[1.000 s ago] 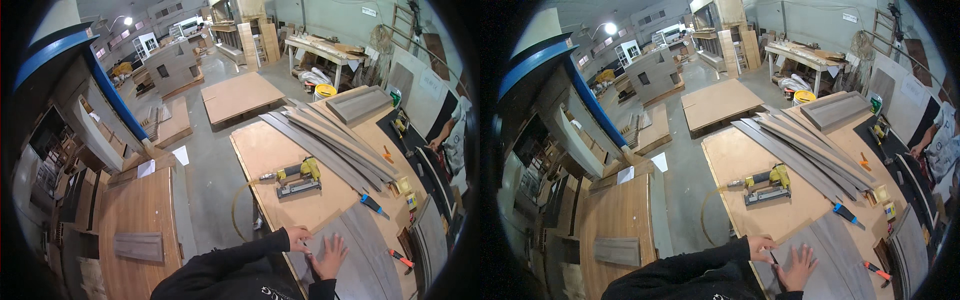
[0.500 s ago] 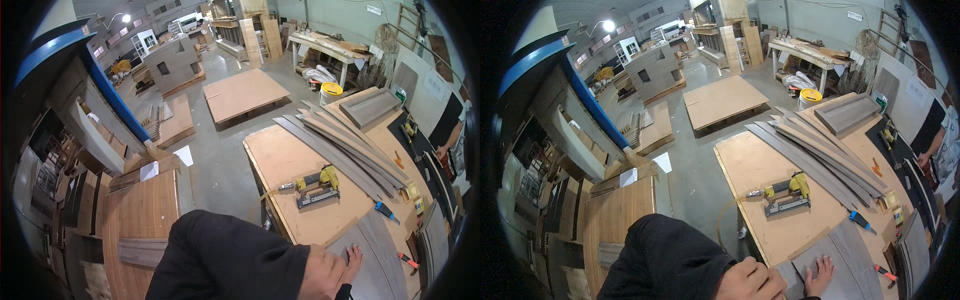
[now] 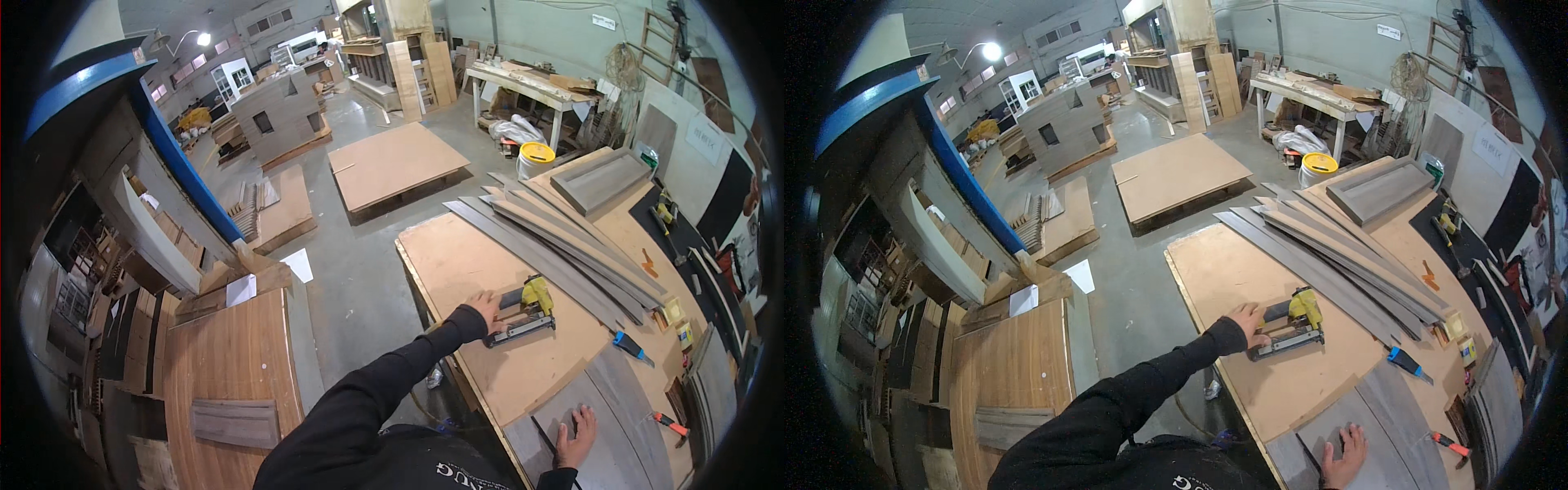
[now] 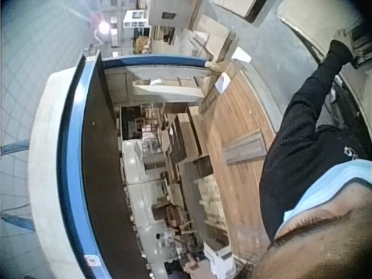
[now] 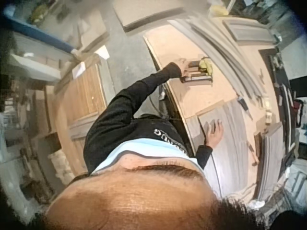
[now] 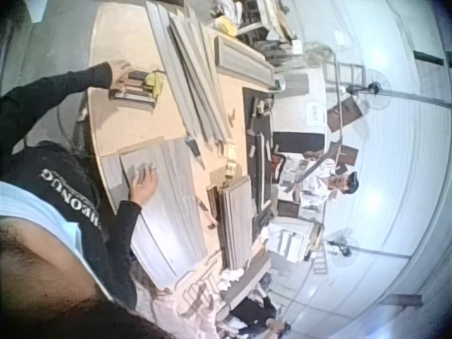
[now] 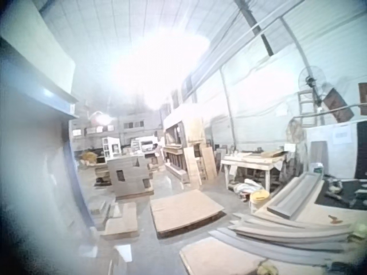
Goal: Assembling and fastening wood panels using a pneumatic nail gun on a workshop table.
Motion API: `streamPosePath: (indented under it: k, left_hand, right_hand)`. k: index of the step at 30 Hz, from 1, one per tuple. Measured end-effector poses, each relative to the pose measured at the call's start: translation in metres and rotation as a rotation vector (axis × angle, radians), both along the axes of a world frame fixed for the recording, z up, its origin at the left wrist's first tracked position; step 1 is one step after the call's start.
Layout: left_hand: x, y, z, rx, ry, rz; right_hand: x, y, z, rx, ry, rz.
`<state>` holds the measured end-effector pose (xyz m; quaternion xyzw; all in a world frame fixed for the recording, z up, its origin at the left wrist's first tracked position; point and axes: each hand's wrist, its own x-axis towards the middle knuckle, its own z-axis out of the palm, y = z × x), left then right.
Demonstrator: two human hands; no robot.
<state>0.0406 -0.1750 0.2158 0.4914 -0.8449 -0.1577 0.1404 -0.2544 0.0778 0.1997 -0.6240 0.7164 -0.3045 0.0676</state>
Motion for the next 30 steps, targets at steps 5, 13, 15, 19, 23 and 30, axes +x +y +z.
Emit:
streamPosePath:
  k: [5,13,15,19,23,30]
  left_hand:
    - [-0.016,-0.013,-0.030,-0.094,-0.026,0.134]
    - [-0.055,-0.038,-0.048,-0.010,-0.065,0.320]
    - [-0.064,-0.042,-0.040,0.073,-0.094,0.223]
    - [-0.027,-0.073,-0.100,0.471,-0.008,-0.034]
    - [0.083,-0.100,-0.103,-0.037,0.583,-0.415]
    - [0.028,0.038,0.082,0.806,0.494,-0.091]
  right_hand:
    - [0.002,-0.001,0.002,-0.048,-0.059,-0.051]
    - [-0.015,0.008,-0.016,-0.074,-0.030,-0.024]
    - [-0.017,0.020,-0.019,-0.059,-0.053,-0.069]
    - [-0.013,0.009,-0.012,-0.093,-0.067,0.007]
    - [-0.007,-0.022,0.002,-0.066,-0.075,0.097]
    - [-0.008,0.013,0.010,0.206,-0.027,-0.031]
